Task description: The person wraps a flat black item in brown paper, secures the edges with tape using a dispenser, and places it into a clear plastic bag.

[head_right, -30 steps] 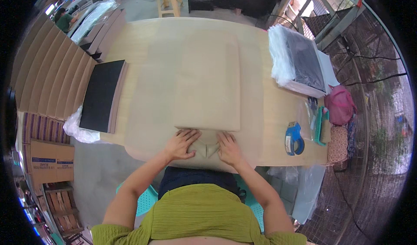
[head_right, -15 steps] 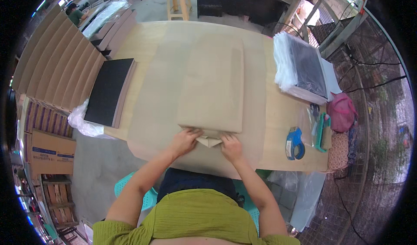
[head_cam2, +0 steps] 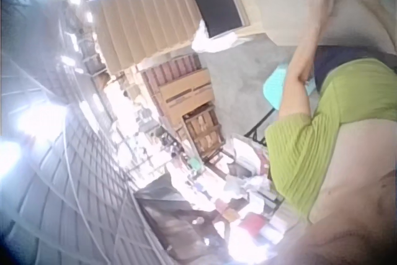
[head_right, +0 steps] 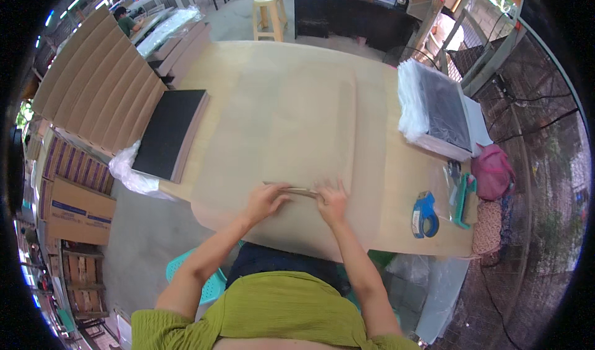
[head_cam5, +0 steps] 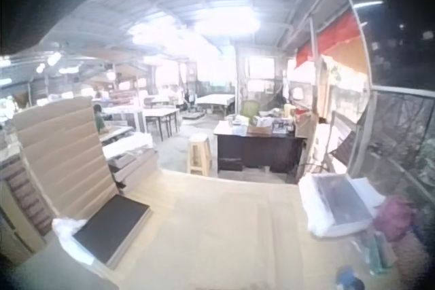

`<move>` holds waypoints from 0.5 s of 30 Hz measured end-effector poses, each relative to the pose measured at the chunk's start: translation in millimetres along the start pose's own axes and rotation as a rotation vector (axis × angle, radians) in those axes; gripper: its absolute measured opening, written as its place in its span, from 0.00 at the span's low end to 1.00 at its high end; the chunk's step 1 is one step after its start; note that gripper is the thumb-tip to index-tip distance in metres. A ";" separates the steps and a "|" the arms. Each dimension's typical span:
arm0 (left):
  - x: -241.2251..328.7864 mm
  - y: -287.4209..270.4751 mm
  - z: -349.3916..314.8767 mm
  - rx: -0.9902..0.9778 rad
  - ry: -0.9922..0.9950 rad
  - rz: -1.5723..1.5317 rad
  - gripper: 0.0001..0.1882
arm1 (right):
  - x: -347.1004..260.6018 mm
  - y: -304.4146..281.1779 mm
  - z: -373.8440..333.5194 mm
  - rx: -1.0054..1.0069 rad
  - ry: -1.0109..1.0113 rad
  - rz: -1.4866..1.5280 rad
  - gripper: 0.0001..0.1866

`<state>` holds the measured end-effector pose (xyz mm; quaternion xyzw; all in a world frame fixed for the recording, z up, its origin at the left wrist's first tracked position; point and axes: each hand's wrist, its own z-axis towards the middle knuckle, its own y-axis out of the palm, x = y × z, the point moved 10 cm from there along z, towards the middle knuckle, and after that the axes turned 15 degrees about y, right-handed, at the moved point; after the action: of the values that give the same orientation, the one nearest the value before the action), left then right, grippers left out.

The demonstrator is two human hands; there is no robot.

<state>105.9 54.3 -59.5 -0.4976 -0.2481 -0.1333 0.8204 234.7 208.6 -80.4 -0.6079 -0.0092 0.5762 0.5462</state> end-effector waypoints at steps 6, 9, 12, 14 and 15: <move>-5.9 -60.4 -24.1 0.005 0.170 0.289 0.31 | -42.8 4.5 -10.8 -0.036 0.093 0.039 0.04; -25.5 -51.3 -38.7 -0.122 0.292 0.266 0.28 | -75.7 11.2 -26.8 -0.102 -0.055 -0.023 0.04; -36.0 -41.8 -56.7 -0.135 0.340 0.309 0.26 | -82.5 18.9 -26.1 -0.188 -0.153 0.031 0.04; -35.4 -38.5 -60.6 -0.112 0.325 0.341 0.26 | -78.6 23.0 -23.9 -0.201 -0.117 0.118 0.04; -33.1 -37.6 -59.9 -0.097 0.308 0.353 0.25 | -73.3 23.6 -23.9 -0.187 -0.065 0.168 0.04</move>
<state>77.0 -17.1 -72.1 -0.5457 -0.0225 -0.0737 0.8344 212.6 136.5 -52.0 -0.6357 -0.0297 0.6361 0.4363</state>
